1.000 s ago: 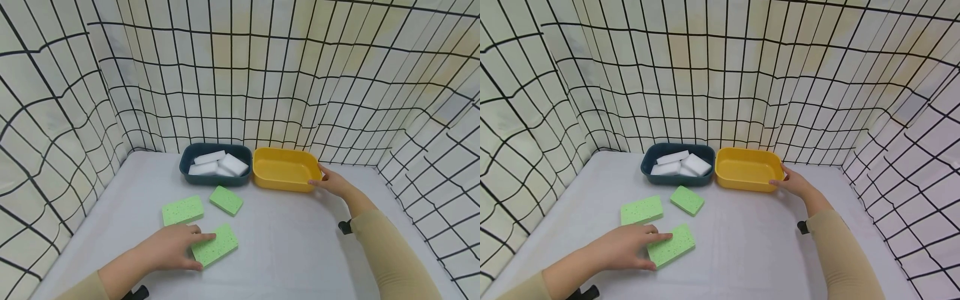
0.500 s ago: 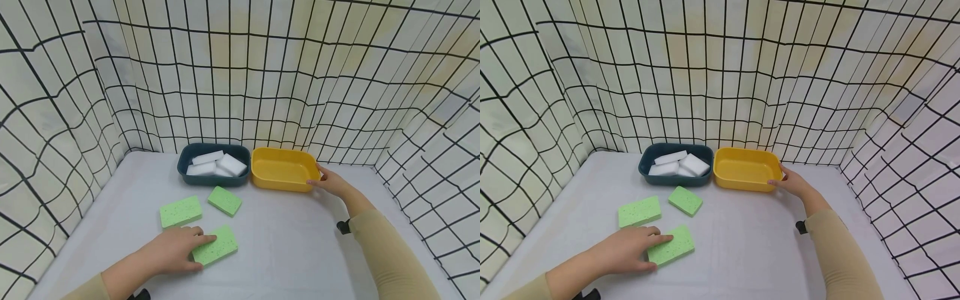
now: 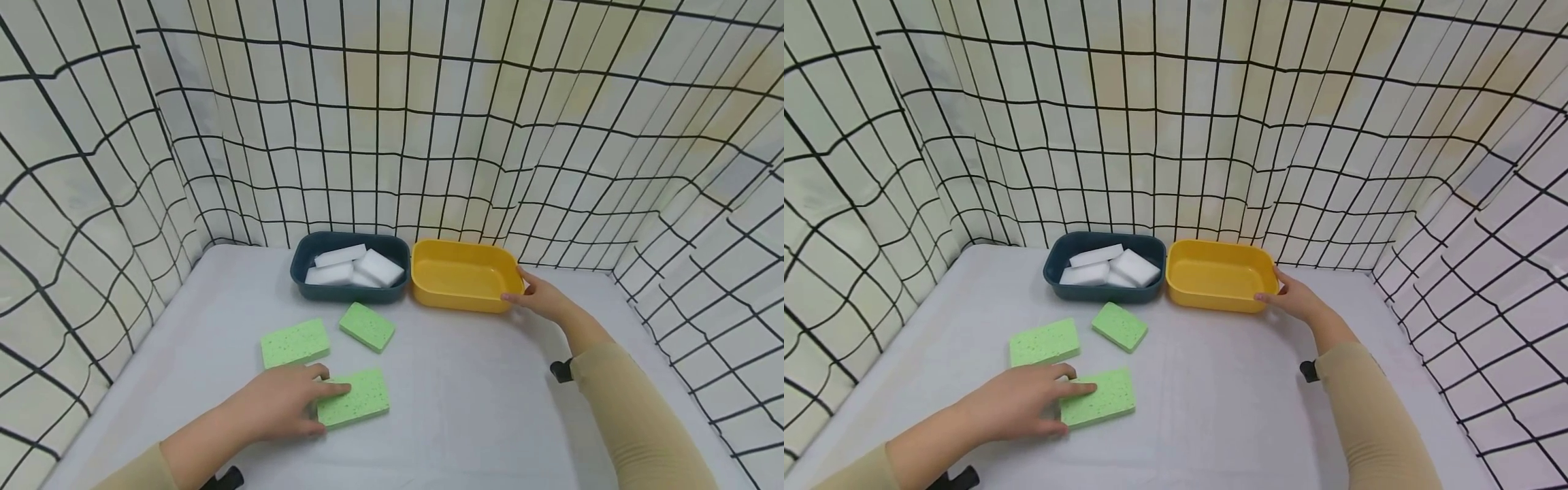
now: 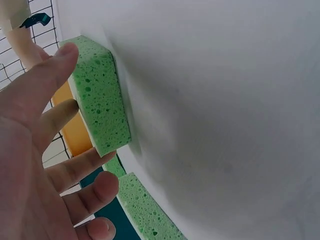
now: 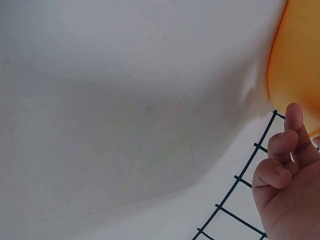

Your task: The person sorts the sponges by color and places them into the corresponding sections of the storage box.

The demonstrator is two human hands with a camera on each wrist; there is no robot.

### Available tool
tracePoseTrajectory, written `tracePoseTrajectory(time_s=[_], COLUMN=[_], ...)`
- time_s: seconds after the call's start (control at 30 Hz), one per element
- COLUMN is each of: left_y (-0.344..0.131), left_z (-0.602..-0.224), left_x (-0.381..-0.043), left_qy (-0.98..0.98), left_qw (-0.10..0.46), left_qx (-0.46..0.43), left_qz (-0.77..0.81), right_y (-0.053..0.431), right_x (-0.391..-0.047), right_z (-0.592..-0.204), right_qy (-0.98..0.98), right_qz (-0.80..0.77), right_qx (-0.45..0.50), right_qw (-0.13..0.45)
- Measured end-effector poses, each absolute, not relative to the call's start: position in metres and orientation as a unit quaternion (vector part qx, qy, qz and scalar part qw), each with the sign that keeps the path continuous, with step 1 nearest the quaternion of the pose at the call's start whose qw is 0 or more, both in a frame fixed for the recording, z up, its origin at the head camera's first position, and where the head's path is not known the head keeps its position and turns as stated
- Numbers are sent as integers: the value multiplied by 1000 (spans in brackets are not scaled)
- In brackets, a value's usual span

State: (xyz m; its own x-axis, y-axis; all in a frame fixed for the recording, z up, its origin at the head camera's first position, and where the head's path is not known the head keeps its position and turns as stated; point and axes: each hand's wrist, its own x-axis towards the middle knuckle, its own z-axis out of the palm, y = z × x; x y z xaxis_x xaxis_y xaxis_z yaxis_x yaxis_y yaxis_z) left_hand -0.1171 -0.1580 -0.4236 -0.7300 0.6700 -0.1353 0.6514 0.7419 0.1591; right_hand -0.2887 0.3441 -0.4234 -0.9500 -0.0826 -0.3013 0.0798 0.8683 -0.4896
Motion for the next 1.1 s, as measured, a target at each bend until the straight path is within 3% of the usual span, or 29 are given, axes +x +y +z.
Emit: tracePoseTrajectory(time_s=[0.4,0.67,1.1], left_y=[-156,-154,-119], left_z=[-422,-412,-386], left_x=[-119,-127,-163], left_qy=[935,935,940], left_qw=[80,29,-14], left_qx=[340,338,324], left_qz=[67,99,107], right_y=[349,348,346], right_x=[-288,-287,-290], right_z=[-426,-428,-424], right_qy=[953,953,953], right_qz=[-256,-255,-258], right_qx=[13,11,2], right_qw=[163,165,159])
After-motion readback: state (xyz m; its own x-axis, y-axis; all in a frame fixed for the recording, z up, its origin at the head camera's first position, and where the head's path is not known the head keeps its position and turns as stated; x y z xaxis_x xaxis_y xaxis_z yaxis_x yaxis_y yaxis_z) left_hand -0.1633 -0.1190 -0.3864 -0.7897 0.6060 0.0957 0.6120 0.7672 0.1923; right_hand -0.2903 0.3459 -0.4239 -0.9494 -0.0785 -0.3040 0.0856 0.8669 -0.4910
